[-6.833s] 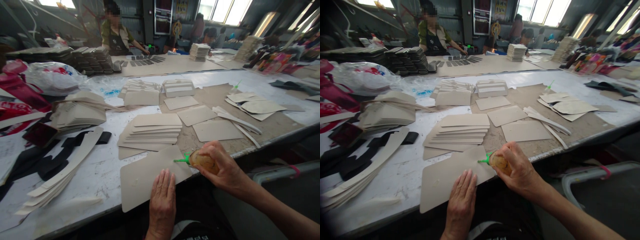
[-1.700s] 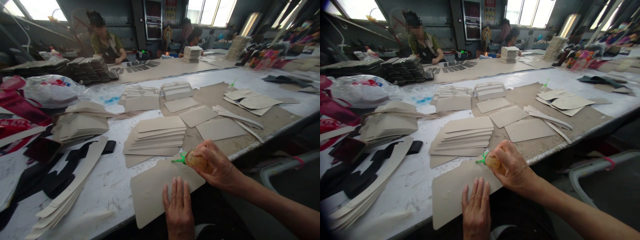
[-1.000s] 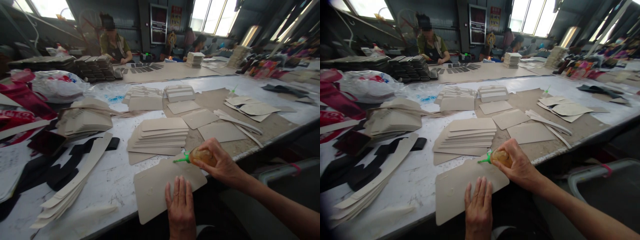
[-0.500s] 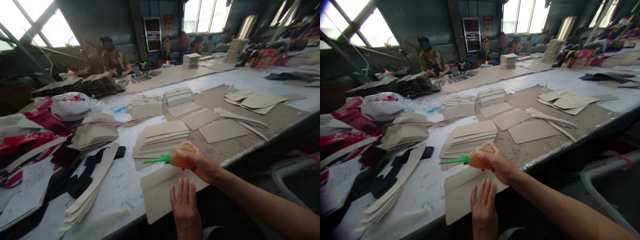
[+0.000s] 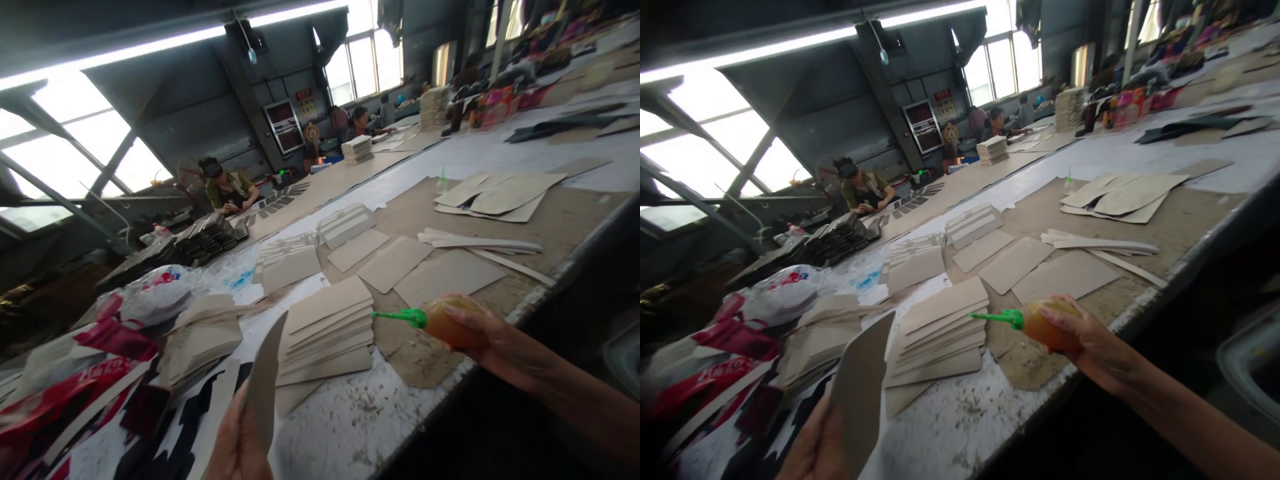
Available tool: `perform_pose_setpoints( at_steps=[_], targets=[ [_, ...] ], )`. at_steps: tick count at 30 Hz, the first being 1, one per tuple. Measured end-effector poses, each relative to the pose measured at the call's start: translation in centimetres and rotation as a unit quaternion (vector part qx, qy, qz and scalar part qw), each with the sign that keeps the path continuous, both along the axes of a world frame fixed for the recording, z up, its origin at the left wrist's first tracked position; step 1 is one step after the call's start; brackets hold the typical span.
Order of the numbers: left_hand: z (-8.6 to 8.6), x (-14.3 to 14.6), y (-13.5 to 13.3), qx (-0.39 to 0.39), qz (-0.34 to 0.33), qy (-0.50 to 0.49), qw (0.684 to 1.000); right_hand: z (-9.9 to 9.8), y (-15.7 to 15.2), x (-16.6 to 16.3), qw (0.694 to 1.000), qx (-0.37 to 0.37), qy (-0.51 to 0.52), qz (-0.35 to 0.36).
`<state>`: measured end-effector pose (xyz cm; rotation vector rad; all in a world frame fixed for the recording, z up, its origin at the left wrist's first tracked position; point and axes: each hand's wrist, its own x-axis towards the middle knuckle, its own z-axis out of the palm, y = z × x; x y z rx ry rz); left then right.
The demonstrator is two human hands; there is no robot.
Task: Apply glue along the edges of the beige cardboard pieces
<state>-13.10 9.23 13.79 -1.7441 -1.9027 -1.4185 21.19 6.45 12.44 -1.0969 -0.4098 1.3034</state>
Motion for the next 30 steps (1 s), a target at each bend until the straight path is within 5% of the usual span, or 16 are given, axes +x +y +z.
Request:
perform_pose_setpoints(
  at_steps=[3,6,9,13,18,23,30],
  targets=[
    [2.2,-1.4,5.8,-0.008,0.024,0.081,0.996,-0.9,0.0,1.0,1.000,-0.015,0.005,-0.009],
    [2.4,-1.6,12.2,-0.011,-0.030,0.177,0.984,-1.5,0.3,1.8,0.999,-0.028,-0.020,-0.025],
    [0.7,0.2,17.6,-0.016,-0.103,0.242,0.965,-2.1,0.9,2.4,0.997,-0.040,-0.040,-0.054],
    [-4.1,4.1,21.4,-0.093,-0.208,0.292,0.929,-2.6,1.7,2.7,0.995,-0.058,-0.037,-0.079],
    [-8.4,6.0,23.0,-0.175,-0.230,0.300,0.909,-2.8,2.4,2.8,0.996,-0.055,-0.031,-0.070],
    [-8.4,5.2,22.9,-0.183,-0.225,0.294,0.911,-3.2,2.5,2.8,0.997,-0.053,-0.044,-0.017],
    [-9.0,5.4,17.5,-0.140,-0.260,0.310,0.904,-3.1,2.1,2.3,0.998,-0.038,-0.045,-0.006]
  ],
)
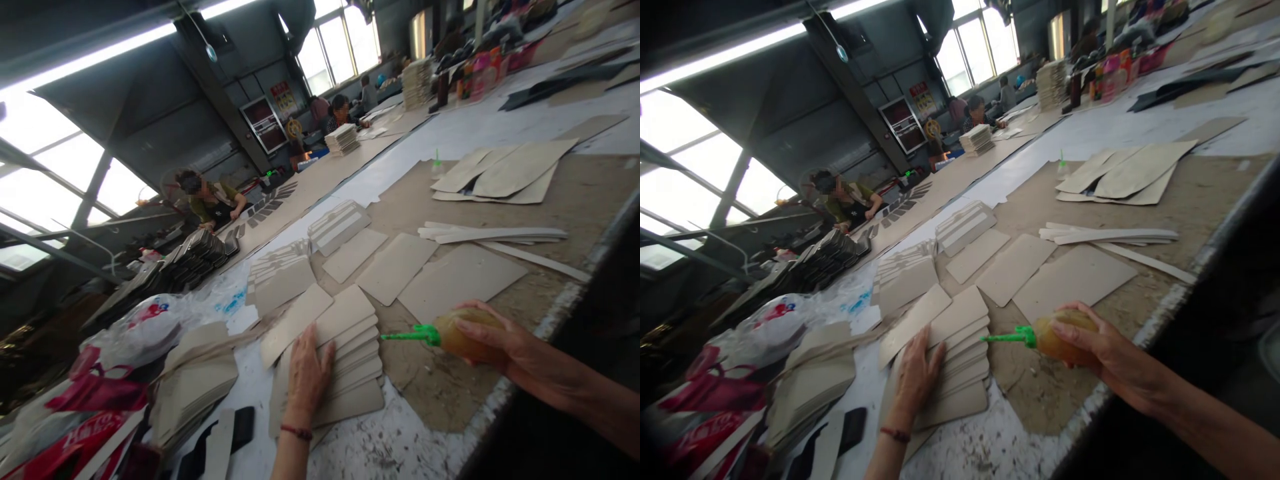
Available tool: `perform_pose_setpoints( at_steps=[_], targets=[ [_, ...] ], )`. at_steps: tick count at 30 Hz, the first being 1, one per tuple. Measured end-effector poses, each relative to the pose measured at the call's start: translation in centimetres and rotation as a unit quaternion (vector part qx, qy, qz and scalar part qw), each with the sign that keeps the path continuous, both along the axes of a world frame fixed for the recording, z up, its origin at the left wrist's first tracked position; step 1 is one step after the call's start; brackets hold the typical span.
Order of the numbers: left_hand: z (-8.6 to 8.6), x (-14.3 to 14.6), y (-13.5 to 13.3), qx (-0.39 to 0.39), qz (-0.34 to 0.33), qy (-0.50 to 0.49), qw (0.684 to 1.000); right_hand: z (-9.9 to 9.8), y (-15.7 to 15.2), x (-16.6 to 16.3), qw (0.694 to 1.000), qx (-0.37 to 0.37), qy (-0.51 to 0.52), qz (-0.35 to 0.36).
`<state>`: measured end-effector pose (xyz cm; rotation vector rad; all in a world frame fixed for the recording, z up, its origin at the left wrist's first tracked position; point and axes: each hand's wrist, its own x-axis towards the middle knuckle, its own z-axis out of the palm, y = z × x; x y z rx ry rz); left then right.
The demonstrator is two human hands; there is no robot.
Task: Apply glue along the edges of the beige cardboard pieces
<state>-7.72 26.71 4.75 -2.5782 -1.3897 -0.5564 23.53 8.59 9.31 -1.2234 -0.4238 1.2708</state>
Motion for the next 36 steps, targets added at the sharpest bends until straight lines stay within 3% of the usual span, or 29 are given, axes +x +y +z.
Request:
perform_pose_setpoints(
  at_steps=[12,17,21,24,27,32,36],
  targets=[
    [-0.9,0.2,-5.4,0.055,-0.008,-0.008,0.998,1.6,-1.9,-0.9,1.000,0.006,0.001,-0.007],
    [-2.5,0.7,-12.0,0.063,0.034,-0.024,0.997,2.0,-2.6,-2.0,1.000,0.011,-0.023,0.006],
    [-3.8,1.5,-18.9,0.072,0.054,-0.039,0.995,2.4,-3.0,-3.8,0.991,0.024,-0.124,0.039],
    [-4.0,2.1,-23.1,0.051,0.076,-0.058,0.994,2.7,-3.4,-5.7,0.960,0.034,-0.252,0.121],
    [-3.7,2.4,-25.6,0.038,0.089,-0.073,0.993,2.7,-3.7,-7.7,0.904,0.078,-0.378,0.185],
    [-3.4,2.1,-27.0,0.084,0.076,-0.098,0.989,1.8,-3.5,-10.4,0.801,0.229,-0.519,0.191],
    [-3.5,2.0,-27.2,0.084,0.064,-0.115,0.988,1.4,-2.6,-11.9,0.762,0.283,-0.543,0.211]
  ],
)
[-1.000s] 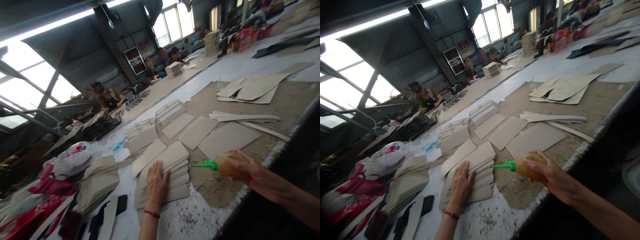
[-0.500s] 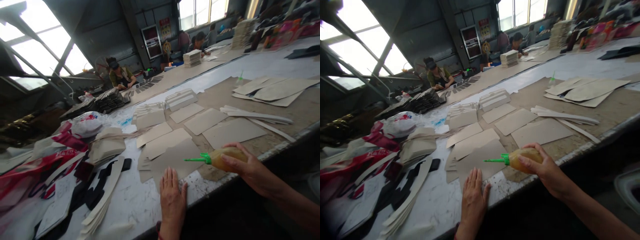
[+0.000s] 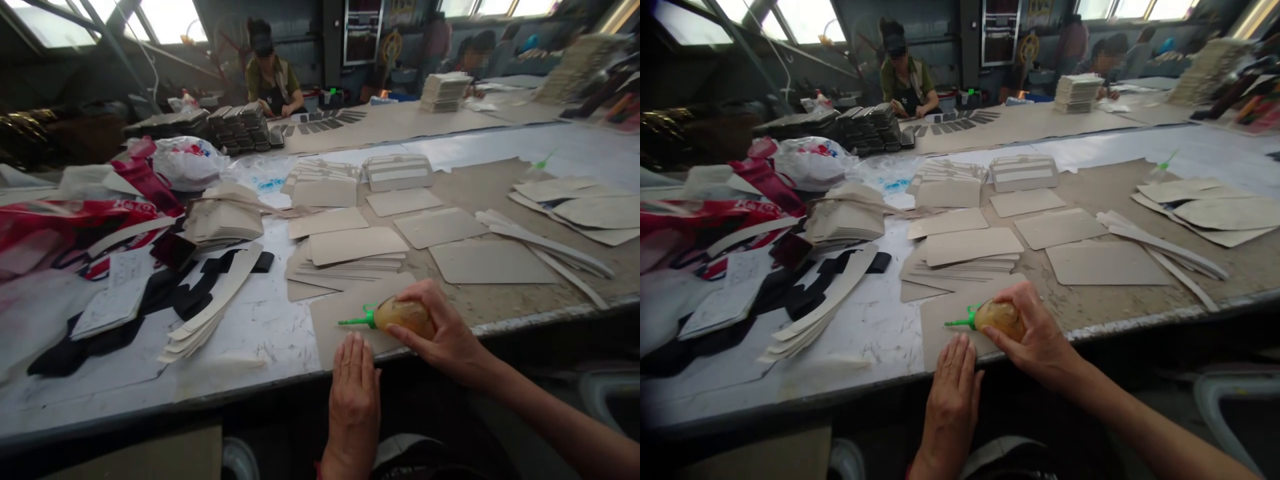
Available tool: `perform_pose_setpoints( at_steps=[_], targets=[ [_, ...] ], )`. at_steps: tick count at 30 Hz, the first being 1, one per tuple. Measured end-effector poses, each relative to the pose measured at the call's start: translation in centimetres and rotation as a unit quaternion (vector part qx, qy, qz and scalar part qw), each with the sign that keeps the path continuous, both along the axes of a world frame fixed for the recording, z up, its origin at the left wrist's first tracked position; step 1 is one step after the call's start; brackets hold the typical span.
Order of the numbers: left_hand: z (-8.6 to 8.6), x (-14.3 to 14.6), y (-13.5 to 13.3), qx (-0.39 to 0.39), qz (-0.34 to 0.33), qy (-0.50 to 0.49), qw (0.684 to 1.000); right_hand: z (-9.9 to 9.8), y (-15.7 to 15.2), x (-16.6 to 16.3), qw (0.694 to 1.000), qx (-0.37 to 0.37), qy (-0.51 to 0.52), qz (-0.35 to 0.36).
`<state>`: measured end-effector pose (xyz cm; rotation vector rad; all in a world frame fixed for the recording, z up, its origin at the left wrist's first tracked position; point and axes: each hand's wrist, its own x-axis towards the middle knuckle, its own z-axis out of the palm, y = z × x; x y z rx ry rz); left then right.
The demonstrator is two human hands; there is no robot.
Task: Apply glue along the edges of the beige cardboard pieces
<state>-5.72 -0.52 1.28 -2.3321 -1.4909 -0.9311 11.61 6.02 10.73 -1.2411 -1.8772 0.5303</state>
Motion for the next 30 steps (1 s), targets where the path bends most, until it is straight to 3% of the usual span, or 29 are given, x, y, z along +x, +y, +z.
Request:
perform_pose_setpoints(
  at_steps=[10,16,22,30],
  targets=[
    [0.1,0.1,0.1,-0.005,0.007,-0.020,1.000,0.9,0.6,-1.6,0.996,0.014,-0.042,0.078],
    [0.3,0.1,0.2,-0.021,0.003,-0.021,1.000,2.1,0.6,-0.7,0.993,0.035,-0.091,0.063],
    [0.3,0.2,0.2,-0.011,0.008,-0.019,1.000,1.8,1.1,-2.2,0.990,0.076,-0.091,0.072],
    [0.5,0.3,0.2,0.006,0.011,-0.019,1.000,2.4,0.6,-2.0,0.990,0.029,-0.086,0.111]
  ],
)
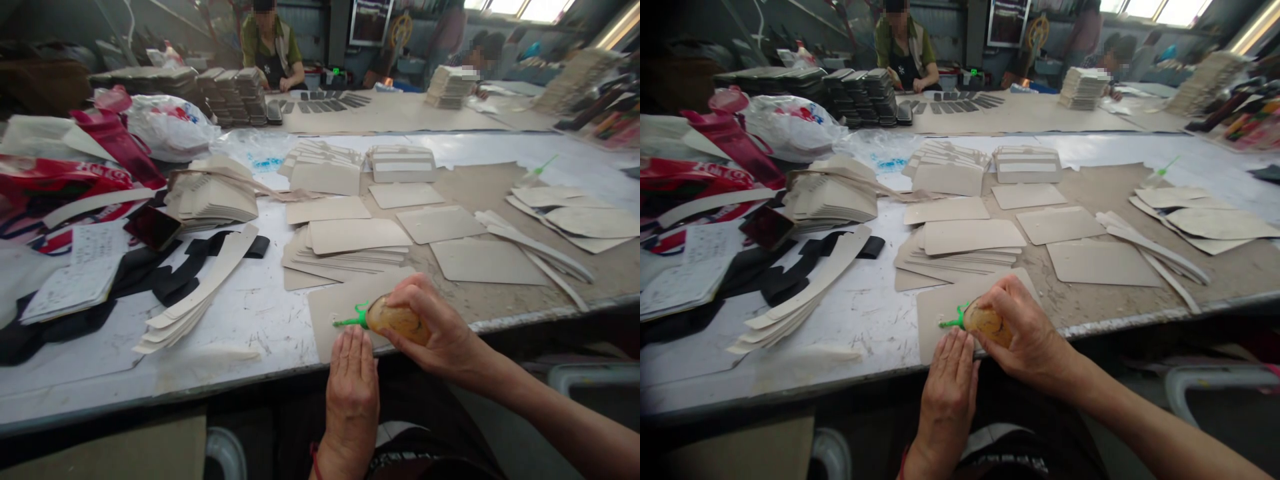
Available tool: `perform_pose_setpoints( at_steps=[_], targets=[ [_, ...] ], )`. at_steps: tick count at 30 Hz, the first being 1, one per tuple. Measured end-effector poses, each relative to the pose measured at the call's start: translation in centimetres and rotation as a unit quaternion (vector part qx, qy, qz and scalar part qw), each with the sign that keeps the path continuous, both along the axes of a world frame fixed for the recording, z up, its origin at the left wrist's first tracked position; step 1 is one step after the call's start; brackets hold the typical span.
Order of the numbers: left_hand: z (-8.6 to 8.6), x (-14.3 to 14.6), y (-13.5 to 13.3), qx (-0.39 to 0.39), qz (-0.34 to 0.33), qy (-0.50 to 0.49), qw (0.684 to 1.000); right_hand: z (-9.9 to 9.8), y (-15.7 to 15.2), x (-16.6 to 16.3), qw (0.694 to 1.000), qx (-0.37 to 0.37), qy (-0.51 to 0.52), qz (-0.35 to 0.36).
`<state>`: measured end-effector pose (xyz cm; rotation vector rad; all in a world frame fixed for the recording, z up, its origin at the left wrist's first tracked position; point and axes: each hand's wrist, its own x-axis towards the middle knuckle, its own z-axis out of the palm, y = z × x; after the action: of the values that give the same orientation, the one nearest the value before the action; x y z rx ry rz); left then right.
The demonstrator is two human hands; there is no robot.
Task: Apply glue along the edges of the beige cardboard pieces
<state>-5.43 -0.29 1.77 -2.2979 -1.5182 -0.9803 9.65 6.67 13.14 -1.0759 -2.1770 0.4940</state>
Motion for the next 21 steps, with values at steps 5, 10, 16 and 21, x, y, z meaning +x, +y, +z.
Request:
perform_pose_setpoints(
  at_steps=[5,10,16,21],
  targets=[
    [-0.1,-0.1,0.0,-0.008,-0.003,0.002,1.000,0.5,-0.1,0.4,0.999,0.029,-0.026,-0.018],
    [-0.3,0.0,0.0,0.002,0.003,0.001,1.000,0.1,-0.1,-0.5,0.998,0.057,-0.034,-0.021],
    [-0.1,-0.3,0.1,0.021,0.000,0.007,1.000,0.2,-0.5,-0.7,0.990,-0.054,0.106,-0.077],
    [-0.5,-3.0,-0.4,0.036,-0.035,0.039,0.998,1.2,-1.2,4.1,0.944,-0.175,0.148,-0.237]
  ],
)
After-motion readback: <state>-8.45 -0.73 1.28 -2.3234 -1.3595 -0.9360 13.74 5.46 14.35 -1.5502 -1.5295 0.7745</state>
